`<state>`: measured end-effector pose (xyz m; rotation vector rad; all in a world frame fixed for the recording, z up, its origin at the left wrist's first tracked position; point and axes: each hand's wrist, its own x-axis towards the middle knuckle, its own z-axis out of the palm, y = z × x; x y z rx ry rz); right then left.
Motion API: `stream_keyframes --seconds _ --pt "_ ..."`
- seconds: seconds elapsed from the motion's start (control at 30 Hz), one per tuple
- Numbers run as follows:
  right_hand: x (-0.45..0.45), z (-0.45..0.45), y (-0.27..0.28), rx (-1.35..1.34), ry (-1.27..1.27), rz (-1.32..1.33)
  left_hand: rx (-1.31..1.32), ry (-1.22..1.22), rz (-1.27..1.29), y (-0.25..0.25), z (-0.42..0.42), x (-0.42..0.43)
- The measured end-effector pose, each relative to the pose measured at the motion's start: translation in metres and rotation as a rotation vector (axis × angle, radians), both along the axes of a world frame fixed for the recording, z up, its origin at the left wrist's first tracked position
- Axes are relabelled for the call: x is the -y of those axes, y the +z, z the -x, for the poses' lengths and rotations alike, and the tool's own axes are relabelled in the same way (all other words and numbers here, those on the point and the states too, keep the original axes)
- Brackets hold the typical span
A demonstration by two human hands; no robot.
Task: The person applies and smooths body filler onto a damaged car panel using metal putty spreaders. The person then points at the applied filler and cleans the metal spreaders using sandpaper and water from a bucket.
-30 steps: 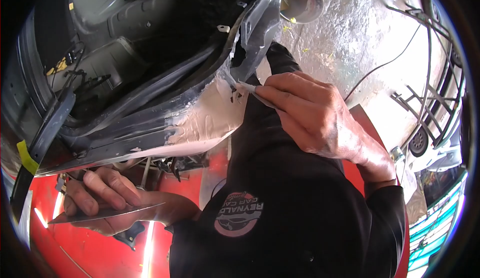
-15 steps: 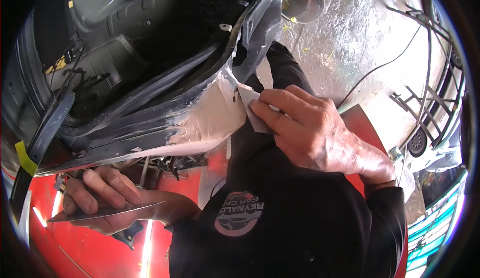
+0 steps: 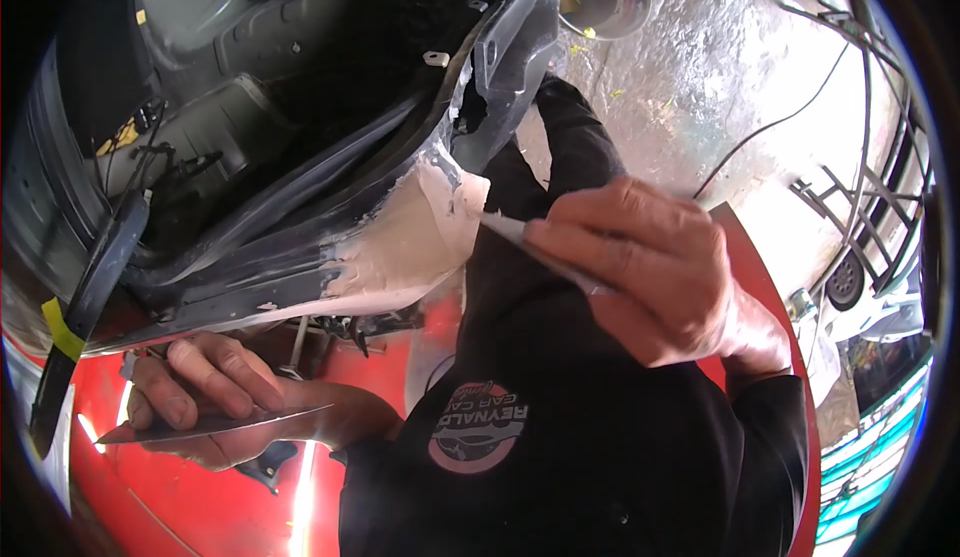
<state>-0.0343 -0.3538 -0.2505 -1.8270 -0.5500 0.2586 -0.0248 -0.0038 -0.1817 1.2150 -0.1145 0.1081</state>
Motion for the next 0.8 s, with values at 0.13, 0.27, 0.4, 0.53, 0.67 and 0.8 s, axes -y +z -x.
stream_keyframes --seconds 0.13,0.27,0.4,0.53,0.67,0.8 --pt "0.013 -0.002 -0.011 -0.185 -0.065 0.0 -0.018 0.022 -0.023 0.003 -0.001 0.006" --pt "0.024 0.011 -0.042 -0.443 -0.163 -0.113 -0.052 0.038 -0.068 0.008 -0.007 0.019" --pt "0.027 0.033 -0.078 -0.867 -0.307 -0.369 -0.126 0.117 -0.158 0.013 -0.013 0.045" --pt "0.014 0.058 -0.113 -1.148 -0.385 -0.692 -0.167 0.099 -0.164 0.012 -0.019 0.068" --pt "0.011 0.067 -0.131 -1.185 -0.324 -0.833 -0.196 0.05 -0.186 0.002 -0.025 0.094" --pt "0.017 0.069 -0.136 -1.171 -0.318 -0.969 -0.233 -0.016 -0.208 -0.002 -0.028 0.108"
